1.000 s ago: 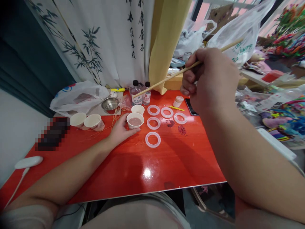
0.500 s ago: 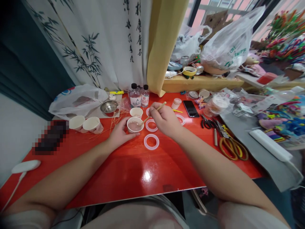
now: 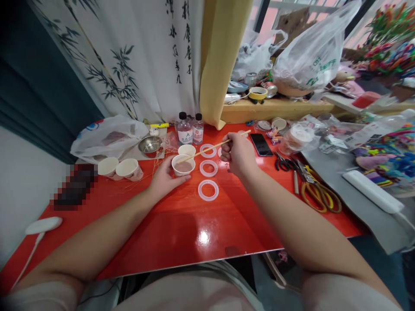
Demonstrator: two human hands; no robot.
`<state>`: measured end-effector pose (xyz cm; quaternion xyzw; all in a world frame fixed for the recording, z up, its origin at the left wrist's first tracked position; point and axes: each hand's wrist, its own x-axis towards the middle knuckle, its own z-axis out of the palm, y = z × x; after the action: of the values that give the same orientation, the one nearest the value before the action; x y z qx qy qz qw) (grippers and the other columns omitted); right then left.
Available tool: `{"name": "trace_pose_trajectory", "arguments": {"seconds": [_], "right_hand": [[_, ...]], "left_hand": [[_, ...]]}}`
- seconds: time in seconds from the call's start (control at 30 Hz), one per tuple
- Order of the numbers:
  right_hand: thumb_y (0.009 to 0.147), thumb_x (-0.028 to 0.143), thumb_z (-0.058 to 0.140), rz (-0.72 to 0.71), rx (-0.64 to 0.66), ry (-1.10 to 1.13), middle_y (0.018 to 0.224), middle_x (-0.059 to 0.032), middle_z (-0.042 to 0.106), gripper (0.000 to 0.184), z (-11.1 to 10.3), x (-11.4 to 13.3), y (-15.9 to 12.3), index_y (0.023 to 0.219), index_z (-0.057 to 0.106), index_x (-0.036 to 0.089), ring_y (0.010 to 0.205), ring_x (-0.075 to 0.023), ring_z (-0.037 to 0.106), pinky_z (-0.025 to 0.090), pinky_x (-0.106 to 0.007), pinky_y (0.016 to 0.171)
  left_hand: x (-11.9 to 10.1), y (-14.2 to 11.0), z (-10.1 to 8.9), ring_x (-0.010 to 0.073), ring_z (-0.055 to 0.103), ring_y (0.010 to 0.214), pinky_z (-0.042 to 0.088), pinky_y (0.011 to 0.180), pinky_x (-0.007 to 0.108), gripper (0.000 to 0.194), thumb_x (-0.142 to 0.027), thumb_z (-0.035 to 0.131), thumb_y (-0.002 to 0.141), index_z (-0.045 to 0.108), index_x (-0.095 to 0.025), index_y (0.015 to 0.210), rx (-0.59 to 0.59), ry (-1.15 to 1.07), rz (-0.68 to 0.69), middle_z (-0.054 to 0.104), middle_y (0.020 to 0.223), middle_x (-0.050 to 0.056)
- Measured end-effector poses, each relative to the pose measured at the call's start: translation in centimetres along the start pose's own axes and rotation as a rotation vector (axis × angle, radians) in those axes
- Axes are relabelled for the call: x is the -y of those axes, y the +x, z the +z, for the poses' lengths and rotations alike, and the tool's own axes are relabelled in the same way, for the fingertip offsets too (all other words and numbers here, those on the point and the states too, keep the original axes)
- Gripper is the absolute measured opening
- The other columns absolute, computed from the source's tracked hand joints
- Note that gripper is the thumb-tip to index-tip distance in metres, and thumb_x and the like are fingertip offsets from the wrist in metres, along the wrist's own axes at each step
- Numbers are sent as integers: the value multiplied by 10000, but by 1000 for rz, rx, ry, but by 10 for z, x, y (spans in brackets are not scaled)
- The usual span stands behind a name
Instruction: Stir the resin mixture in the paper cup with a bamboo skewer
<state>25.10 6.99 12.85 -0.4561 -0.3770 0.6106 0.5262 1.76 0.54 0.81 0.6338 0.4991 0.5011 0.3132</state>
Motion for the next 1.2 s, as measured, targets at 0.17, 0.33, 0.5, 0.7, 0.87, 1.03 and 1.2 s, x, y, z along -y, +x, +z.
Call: {"name": "trace_pose_trajectory", "arguments": {"seconds": [0.17,0.33,0.5,0.7,0.87,1.03,1.2], "right_hand": [[752,183,554,-82,-15,-4,476,60,351,96,9,35,-3,692,496,231,393,-92,241,216,-229,371],[831,167,523,-131,-46,-42,474,70,310,161,20,61,-9,690,488,237,403,-94,191,192,-245,399],[800,104,491,-221,-39,-69,465,57,350,189,29,83,-21,649,523,214,403,-84,222,177,-264,435],[707,143,539,-297,-58,-93,455,51,322,138,37,103,-30,588,527,212,403,-91,203,161,-262,433],[649,228,648,-356,-83,-132,500,49,299,135,37,117,-30,568,539,224,426,-96,190,185,-250,413],[699,164,615,-406,-114,-111,486,36,301,189,42,131,-35,532,539,209,418,-95,202,183,-259,406],[843,97,477,-392,-160,-122,445,26,296,350,51,141,-44,510,505,204,393,-88,218,178,-272,396]], "left_hand": [[2,1,1,300,725,1180,593,1013,446,720,-428,934,714,597,-225,1317,-35,-34,-10,730,1309,116],[1,2,1,284,731,1126,597,986,433,656,-406,932,710,619,-221,1256,-38,-43,6,740,1256,100],[3,3,1,283,724,1140,581,1012,442,664,-400,926,714,610,-224,1270,-46,-37,20,733,1264,100],[2,2,1,313,711,1187,553,1061,483,700,-431,928,705,598,-210,1283,-51,-58,0,720,1295,125],[3,2,1,322,703,1201,545,1071,494,703,-429,930,702,597,-211,1281,-48,-62,-15,715,1303,133],[3,3,1,309,710,1174,557,1045,476,701,-415,931,696,597,-217,1280,-47,-59,-14,721,1292,124],[3,3,1,291,719,1137,575,1011,450,665,-441,923,712,611,-223,1257,-34,-42,-3,731,1256,106]]}}
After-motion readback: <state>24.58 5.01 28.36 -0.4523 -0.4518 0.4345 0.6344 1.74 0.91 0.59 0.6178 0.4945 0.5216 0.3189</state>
